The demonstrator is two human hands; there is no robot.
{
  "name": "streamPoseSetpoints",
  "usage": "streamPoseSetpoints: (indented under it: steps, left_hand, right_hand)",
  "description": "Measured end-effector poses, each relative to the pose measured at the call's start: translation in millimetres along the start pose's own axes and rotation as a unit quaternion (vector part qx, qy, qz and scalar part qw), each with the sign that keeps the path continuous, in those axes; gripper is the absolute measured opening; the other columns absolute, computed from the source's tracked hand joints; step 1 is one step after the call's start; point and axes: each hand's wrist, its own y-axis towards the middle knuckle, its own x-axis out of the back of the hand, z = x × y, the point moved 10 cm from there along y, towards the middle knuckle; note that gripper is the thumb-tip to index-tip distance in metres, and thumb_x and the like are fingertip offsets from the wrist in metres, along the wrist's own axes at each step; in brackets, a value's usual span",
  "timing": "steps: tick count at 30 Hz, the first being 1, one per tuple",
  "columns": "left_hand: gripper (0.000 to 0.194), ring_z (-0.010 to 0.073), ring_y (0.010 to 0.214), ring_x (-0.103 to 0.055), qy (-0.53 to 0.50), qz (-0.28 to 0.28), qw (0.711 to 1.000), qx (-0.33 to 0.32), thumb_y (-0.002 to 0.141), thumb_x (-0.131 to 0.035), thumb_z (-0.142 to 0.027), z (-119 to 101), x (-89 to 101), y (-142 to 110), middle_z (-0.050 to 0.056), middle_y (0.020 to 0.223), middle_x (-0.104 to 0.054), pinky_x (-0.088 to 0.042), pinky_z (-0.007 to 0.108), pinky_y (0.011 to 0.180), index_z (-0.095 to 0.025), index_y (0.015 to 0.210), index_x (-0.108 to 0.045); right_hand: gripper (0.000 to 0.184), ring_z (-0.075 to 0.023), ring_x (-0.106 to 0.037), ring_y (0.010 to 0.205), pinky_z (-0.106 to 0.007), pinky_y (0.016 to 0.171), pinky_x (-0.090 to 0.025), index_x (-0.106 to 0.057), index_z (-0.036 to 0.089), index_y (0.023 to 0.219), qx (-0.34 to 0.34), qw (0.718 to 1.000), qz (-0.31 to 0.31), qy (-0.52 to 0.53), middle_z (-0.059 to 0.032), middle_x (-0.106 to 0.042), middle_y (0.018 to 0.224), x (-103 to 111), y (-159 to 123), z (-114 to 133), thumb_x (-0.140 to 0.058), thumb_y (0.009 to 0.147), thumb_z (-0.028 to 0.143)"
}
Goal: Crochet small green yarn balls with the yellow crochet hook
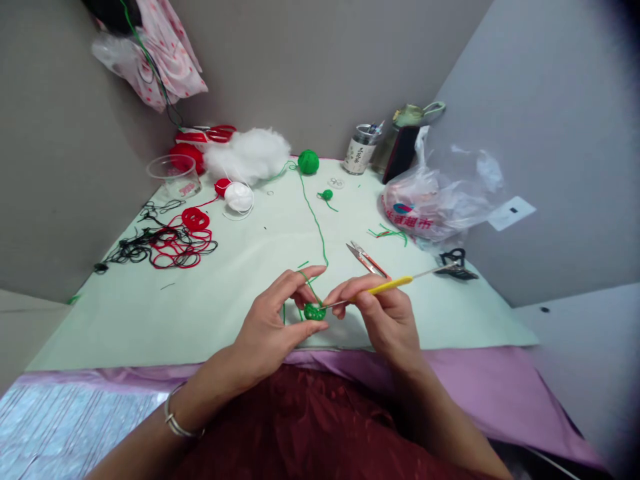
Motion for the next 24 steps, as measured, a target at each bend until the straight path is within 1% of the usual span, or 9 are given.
streamPoseSetpoints:
  steps: [3, 6, 10, 12, 16, 18, 21, 22, 24]
  left_hand:
    - [0.058, 0.0185, 0.086, -0.063, 0.02, 0.004, 1.0, -0.021, 0.077, -0.09, -0.017, -3.2, -0.6, 0.9, -0.001, 0.088, -0.066, -0.05, 0.034, 0.092, -0.028, 0.132, -0.075]
    - [0.058, 0.0187, 0.085, -0.063, 0.048, 0.003, 0.998, -0.044, 0.078, -0.089, -0.017, -6.4, -0.7, 1.9, -0.001, 0.086, -0.065, -0.051, 0.034, 0.09, -0.029, 0.133, -0.074]
    - [0.054, 0.0181, 0.081, -0.061, 0.082, -0.003, 0.995, -0.06, 0.08, -0.087, -0.018, -6.7, -0.2, 2.4, 0.0, 0.086, -0.064, -0.051, 0.032, 0.083, -0.028, 0.132, -0.075]
    - [0.053, 0.0178, 0.08, -0.061, 0.089, -0.011, 0.995, -0.053, 0.08, -0.086, -0.017, -4.0, 0.5, 2.1, 0.0, 0.085, -0.064, -0.051, 0.031, 0.08, -0.028, 0.131, -0.075]
    - [0.047, 0.0178, 0.081, -0.06, 0.047, -0.038, 0.998, -0.025, 0.085, -0.083, -0.022, 1.5, 3.7, -1.3, 0.001, 0.089, -0.064, -0.051, 0.03, 0.08, -0.026, 0.131, -0.075]
    - [0.044, 0.0188, 0.086, -0.06, 0.004, -0.041, 0.999, -0.011, 0.088, -0.081, -0.028, 2.6, 3.3, -4.0, 0.003, 0.095, -0.066, -0.051, 0.031, 0.086, -0.026, 0.131, -0.075]
    - [0.046, 0.0193, 0.095, -0.061, -0.126, 0.002, 0.99, 0.063, 0.089, -0.083, -0.035, 14.4, -7.1, -7.8, 0.004, 0.101, -0.067, -0.05, 0.031, 0.091, -0.027, 0.134, -0.075]
    - [0.049, 0.0186, 0.095, -0.061, -0.188, 0.024, 0.976, 0.104, 0.087, -0.085, -0.036, 21.1, -13.8, -10.0, 0.003, 0.101, -0.066, -0.05, 0.029, 0.089, -0.028, 0.135, -0.075]
    - [0.059, 0.0166, 0.091, -0.061, -0.307, 0.069, 0.93, 0.188, 0.081, -0.09, -0.04, 32.7, -29.2, -16.0, 0.002, 0.101, -0.066, -0.049, 0.027, 0.085, -0.028, 0.137, -0.074]
  right_hand:
    - [0.025, -0.0168, -0.074, 0.073, -0.031, 0.068, -0.063, -0.079, 0.02, 0.096, 0.025, 0.998, 0.014, -0.059, -0.0067, -0.081, 0.09, -2.8, 0.0, 9.5, -0.064, 0.104, 0.04]
    - [0.022, -0.0175, -0.075, 0.078, -0.032, 0.071, -0.063, -0.079, 0.022, 0.1, 0.057, 0.992, 0.037, -0.106, -0.0062, -0.081, 0.092, -7.7, -1.6, 16.7, -0.061, 0.106, 0.034]
    - [0.018, -0.0193, -0.078, 0.091, -0.035, 0.079, -0.065, -0.074, 0.023, 0.11, 0.138, 0.966, 0.079, -0.202, -0.0067, -0.081, 0.097, -21.0, -6.4, 30.6, -0.057, 0.107, 0.022]
    - [0.019, -0.0192, -0.077, 0.09, -0.034, 0.079, -0.065, -0.072, 0.021, 0.113, 0.199, 0.934, 0.092, -0.281, -0.0081, -0.081, 0.098, -31.0, -11.5, 39.5, -0.055, 0.107, 0.019]
    - [0.018, -0.0216, -0.077, 0.09, -0.032, 0.075, -0.065, -0.074, 0.017, 0.113, 0.309, 0.838, 0.068, -0.445, -0.0139, -0.081, 0.103, -47.9, -28.2, 49.8, -0.061, 0.101, 0.012]
    - [0.027, -0.0231, -0.077, 0.095, -0.034, 0.08, -0.067, -0.075, 0.019, 0.118, 0.328, 0.815, 0.043, -0.476, -0.0131, -0.08, 0.105, -47.8, -36.4, 49.5, -0.066, 0.097, 0.007]
    - [0.045, -0.0228, -0.078, 0.095, -0.035, 0.082, -0.068, -0.074, 0.031, 0.128, 0.322, 0.827, 0.018, -0.459, -0.0071, -0.079, 0.104, -38.1, -45.0, 45.7, -0.07, 0.093, 0.003]
    - [0.048, -0.0227, -0.079, 0.095, -0.035, 0.081, -0.069, -0.074, 0.034, 0.13, 0.321, 0.837, 0.021, -0.443, -0.0057, -0.079, 0.106, -35.6, -47.1, 43.9, -0.071, 0.093, 0.004]
    - [0.049, -0.0229, -0.079, 0.096, -0.035, 0.08, -0.069, -0.072, 0.037, 0.134, 0.314, 0.856, 0.03, -0.41, -0.0048, -0.079, 0.11, -31.5, -48.6, 39.5, -0.071, 0.095, 0.009]
